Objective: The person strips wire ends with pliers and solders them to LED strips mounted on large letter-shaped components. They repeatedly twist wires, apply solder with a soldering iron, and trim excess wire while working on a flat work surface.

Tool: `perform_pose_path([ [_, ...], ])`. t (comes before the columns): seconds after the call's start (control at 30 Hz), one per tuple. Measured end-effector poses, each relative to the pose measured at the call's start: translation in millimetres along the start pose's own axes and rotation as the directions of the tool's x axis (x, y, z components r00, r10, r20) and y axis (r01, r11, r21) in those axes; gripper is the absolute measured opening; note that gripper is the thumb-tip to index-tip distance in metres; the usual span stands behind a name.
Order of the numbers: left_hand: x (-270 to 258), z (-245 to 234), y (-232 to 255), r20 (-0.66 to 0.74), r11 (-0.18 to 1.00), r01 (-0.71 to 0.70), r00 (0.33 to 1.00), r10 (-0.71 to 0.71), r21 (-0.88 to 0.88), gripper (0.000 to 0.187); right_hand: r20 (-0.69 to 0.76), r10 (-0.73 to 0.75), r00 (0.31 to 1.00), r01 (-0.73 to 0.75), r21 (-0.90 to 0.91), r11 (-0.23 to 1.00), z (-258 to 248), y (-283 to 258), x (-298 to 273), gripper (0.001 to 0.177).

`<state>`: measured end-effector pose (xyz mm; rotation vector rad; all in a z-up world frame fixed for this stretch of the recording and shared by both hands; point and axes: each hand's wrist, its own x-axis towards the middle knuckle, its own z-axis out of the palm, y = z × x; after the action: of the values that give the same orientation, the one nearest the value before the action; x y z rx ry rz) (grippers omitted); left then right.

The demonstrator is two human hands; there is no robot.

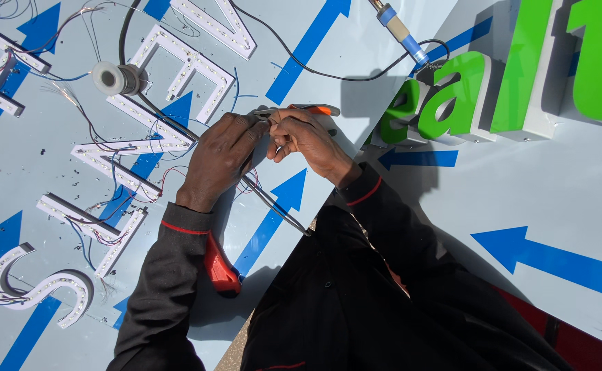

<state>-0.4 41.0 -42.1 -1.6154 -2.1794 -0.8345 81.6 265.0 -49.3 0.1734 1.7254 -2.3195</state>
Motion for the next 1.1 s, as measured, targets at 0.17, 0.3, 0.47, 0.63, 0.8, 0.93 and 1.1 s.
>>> perform_pose_path([
  [0.17, 13, 1, -18, -0.103, 0.984, 0.124, 0.985, -0.137, -0.126, 0.012, -0.063, -0.175, 0.983, 0.145, -0.331, 0.933, -21, -32, 13, 0.019],
  [0.3, 28, -28, -61, -0.205, 0.928, 0.317, 0.912, -0.355, -0.196, 0.01, -0.364, -0.653, 0.664, -0.03, -0.885, 0.464, -101, -64, 34, 0.02],
  [0.47, 39, -21, -131, -0.318, 0.868, 0.451, 0.808, -0.496, -0.207, 0.008, -0.459, -0.697, 0.551, -0.363, -0.884, 0.296, -203, -42, 48, 0.047],
  [0.63, 39, -6, -188, -0.401, 0.829, 0.53, 0.73, -0.553, -0.178, 0.009, -0.491, -0.64, 0.59, -0.295, -0.87, 0.396, -187, -69, 49, 0.04],
  [0.8, 37, 17, -217, -0.24, 0.819, 0.566, 0.812, -0.532, 0.1, 0.016, -0.334, -0.674, 0.659, 0.149, -0.82, 0.552, -149, -81, 55, 0.035],
  [0.93, 40, 19, -208, -0.193, 0.828, 0.559, 0.819, -0.541, 0.05, 0.017, -0.338, -0.354, 0.872, 0.155, -0.495, 0.855, -118, -87, 69, 0.047],
  [1.1, 33, 22, -202, -0.252, 0.851, 0.525, 0.819, -0.515, -0.035, 0.006, -0.203, -0.217, 0.955, 0.155, -0.282, 0.947, -85, -80, 78, 0.026],
])
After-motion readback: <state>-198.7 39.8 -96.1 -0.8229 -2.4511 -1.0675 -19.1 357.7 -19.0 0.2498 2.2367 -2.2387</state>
